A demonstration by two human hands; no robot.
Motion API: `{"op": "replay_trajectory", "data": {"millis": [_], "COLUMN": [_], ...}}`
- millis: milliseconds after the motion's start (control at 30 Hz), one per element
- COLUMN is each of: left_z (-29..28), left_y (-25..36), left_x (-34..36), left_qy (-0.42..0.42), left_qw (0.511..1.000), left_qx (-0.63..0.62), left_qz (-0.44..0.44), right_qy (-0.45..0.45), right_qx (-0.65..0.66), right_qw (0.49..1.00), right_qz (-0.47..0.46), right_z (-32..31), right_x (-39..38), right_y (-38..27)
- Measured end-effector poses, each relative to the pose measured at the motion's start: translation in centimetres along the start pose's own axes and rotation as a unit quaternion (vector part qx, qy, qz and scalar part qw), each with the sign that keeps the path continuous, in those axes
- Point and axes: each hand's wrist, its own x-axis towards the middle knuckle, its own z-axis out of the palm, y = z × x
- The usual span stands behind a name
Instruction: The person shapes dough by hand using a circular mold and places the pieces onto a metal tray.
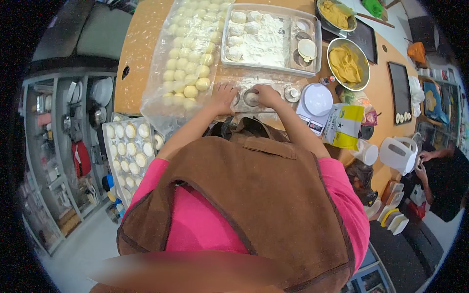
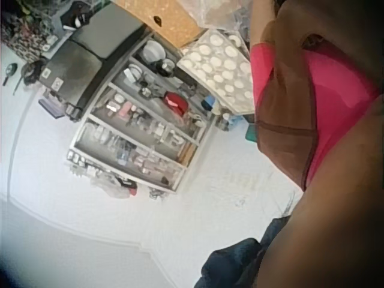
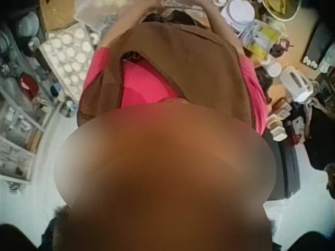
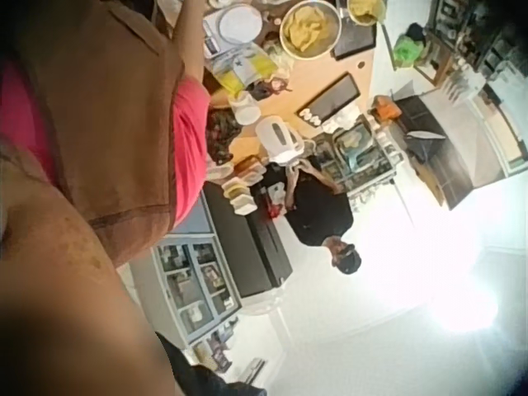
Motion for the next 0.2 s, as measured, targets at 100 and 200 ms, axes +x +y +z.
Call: {"op": "replay_trajectory", "data": {"millis": [100, 200], "left_z": [-0.3, -0.5], "left_y": [-0.2, -1.0], "left_x": [-0.3, -0.6], "left_qy": [-0.001, -0.003], "left_qw": [1.0, 1.0], "left_qx": [-0.006, 0.003], "left_qz": [0.001, 0.003], "right_qy": [0.185, 0.247], "right_qx": [-0.047, -0.213], "right_qw": [0.982, 0.945], "right_qz": [-0.005, -0.036], "right_z": [-1.1, -3.9], "right_x": [-1.3, -3.2], "right_y": [0.5, 1.2]}}
